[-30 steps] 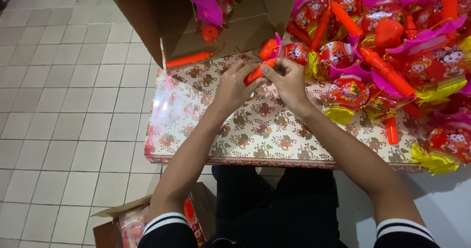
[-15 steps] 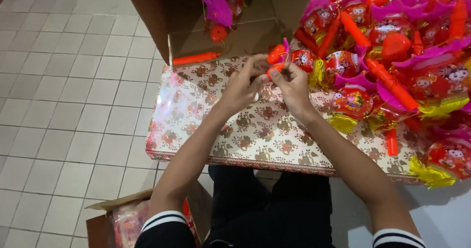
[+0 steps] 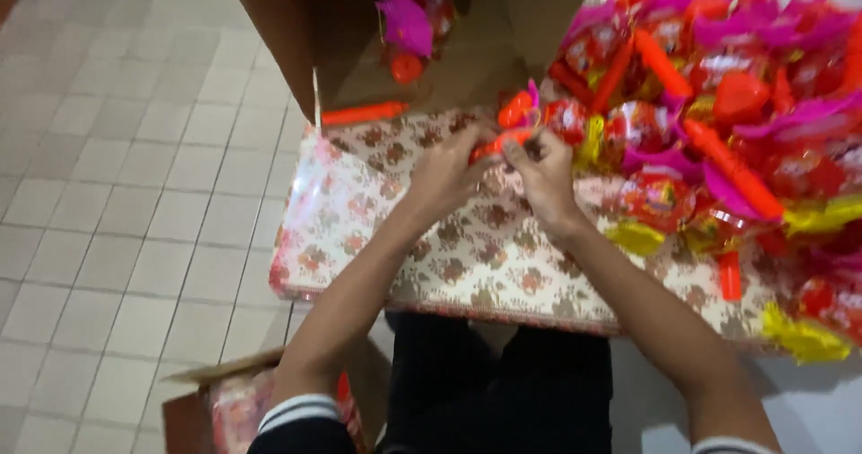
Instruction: Assembling plastic lanterns by attaching handles and packing them into a cardboard box.
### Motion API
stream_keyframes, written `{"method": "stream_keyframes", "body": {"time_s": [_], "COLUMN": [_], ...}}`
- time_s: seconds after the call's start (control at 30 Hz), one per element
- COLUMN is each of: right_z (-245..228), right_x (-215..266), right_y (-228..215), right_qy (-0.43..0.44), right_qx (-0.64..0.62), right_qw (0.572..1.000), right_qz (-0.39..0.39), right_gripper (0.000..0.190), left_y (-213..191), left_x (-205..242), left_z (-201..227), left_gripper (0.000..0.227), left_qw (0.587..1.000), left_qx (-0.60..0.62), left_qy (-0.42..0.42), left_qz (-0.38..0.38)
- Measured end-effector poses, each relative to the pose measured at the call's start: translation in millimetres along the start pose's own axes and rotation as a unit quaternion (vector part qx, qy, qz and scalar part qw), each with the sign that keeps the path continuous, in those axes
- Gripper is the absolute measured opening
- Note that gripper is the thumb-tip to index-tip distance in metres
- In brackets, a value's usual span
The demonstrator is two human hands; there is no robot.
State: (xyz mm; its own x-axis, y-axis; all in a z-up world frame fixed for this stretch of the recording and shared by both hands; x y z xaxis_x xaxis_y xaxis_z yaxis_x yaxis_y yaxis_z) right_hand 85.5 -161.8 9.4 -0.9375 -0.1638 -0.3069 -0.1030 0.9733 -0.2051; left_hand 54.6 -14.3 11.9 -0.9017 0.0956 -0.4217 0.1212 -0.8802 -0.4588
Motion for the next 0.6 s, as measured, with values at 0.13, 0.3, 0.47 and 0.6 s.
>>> {"method": "stream_keyframes", "body": {"time_s": [0.13, 0.3, 0.47, 0.6], "right_z": [-5.5, -20.5, 5.7, 15.1], "right_x": [5.1, 15.9, 9.7, 1.7], "right_y": [6.5, 8.7, 3.4, 2.6], "right_qy": [-0.013, 0.054, 0.052, 0.033], "right_qx": [-0.026, -0.053, -0.041, -0.052], "right_qw": [0.999, 0.996, 0.997, 0.998], "right_qz": [-0.039, -0.049, -0.037, -0.011], "right_gripper": [0.036, 0.036, 0.035, 0.04], "left_y": [-1.0, -0.5, 1.4, 1.5], "left_x": [8.0, 8.4, 4.9, 4.1], "left_z": [-4.3, -11.0, -5.1, 2.5], "left_gripper": [0.017, 0.021, 0.025, 0.037], "left_qw": [1.0, 0.999, 0.999, 0.997], "left_qx": [0.017, 0.03, -0.016, -0.054], "left_qy": [-0.005, -0.031, -0.011, 0.052], "left_qz": [-0.007, -0.032, -0.041, -0.014]}}
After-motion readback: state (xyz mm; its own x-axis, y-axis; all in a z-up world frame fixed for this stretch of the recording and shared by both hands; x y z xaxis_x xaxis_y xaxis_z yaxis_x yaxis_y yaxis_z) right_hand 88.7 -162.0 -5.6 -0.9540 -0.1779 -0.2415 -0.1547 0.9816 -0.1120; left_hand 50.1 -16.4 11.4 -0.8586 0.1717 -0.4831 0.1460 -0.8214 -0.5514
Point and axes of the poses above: each hand's wrist, its own x-axis away from the middle knuckle, its own y-axis out of the palm, z = x × y, the point moved 6 cm from there along -x, towards the middle knuckle, and after that the axes turned 13 degrees about x, right-handed, at the moved point
